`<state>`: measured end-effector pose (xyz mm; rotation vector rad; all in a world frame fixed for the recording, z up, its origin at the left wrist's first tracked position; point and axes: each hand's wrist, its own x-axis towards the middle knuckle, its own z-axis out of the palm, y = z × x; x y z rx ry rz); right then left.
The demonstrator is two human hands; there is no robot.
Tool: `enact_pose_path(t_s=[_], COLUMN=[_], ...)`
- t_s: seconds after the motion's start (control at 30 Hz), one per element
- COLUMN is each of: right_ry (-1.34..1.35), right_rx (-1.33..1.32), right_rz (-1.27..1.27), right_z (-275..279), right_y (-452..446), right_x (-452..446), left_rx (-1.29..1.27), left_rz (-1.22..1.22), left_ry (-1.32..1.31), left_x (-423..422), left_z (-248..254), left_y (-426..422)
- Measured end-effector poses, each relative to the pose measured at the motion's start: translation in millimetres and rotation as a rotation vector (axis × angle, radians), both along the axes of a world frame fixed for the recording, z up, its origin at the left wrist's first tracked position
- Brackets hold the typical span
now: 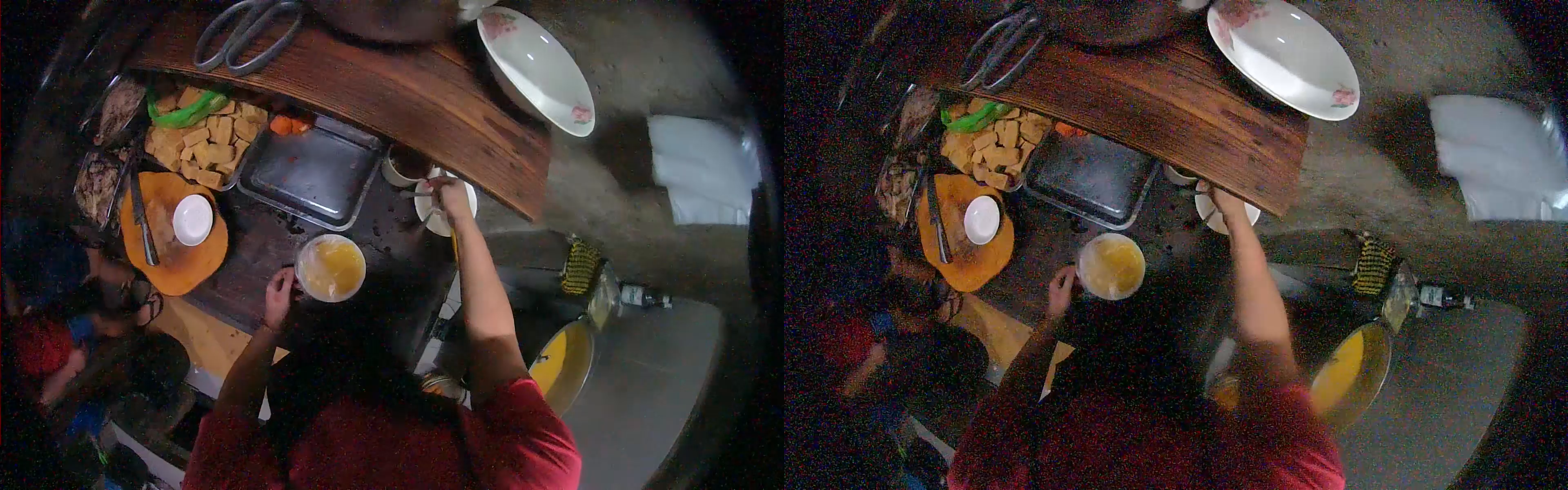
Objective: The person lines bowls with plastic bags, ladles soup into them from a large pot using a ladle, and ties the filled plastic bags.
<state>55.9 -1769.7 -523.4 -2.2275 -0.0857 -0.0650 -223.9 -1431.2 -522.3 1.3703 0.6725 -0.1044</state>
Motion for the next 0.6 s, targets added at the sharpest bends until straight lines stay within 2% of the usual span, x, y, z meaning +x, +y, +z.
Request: enact_pose_path(t_s=[0.03,0.13,0.17,0.2,0.27,0.3,0.33,0.4,0.43,0.47,0.53,0.57,0.6], right_ry=[0.352,0.499,0.294,0.299,0.328,0.407,0.429,0.219,-0.036,-0.118,-0.102,-0.095,-0.196], right_rx=[0.404,0.473,0.520,0.520,0.365,0.338,0.335,0.170,-0.006,-0.171,-0.570,-0.567,-0.513], right_rz=[-0.258,-0.168,-0.120,-0.119,-0.039,-0.149,-0.143,0.060,0.199,0.261,0.514,0.522,0.489], right_z=[64,82,67,80,117,134,140,146,146,125,110,106,104], right_y=[26,17,15,18,20,29,31,33,41,41,53,54,54], right_x=[-21,-25,-21,-27,-44,-57,-72,-107,-129,-153,-197,-199,-197], left_rx=[0.013,-0.110,-0.109,-0.075,-0.044,-0.014,0.018,0.023,-0.018,-0.059,-0.076,-0.095,-0.097], left_rz=[0.037,0.095,0.097,0.071,0.048,0.035,0.024,-0.001,-0.048,-0.094,-0.127,-0.178,-0.171], left_ry=[-0.010,0.028,0.030,-0.032,-0.083,-0.070,-0.052,-0.108,-0.075,-0.045,-0.001,0.020,0.024], left_x=[-7,-19,-22,-23,-22,-17,-13,-8,-5,-2,3,4,6], left_z=[-11,-40,-53,-63,-68,-56,-46,-36,-37,-38,-33,-30,-27], left_y=[3,18,24,30,34,33,33,28,28,30,27,26,25])
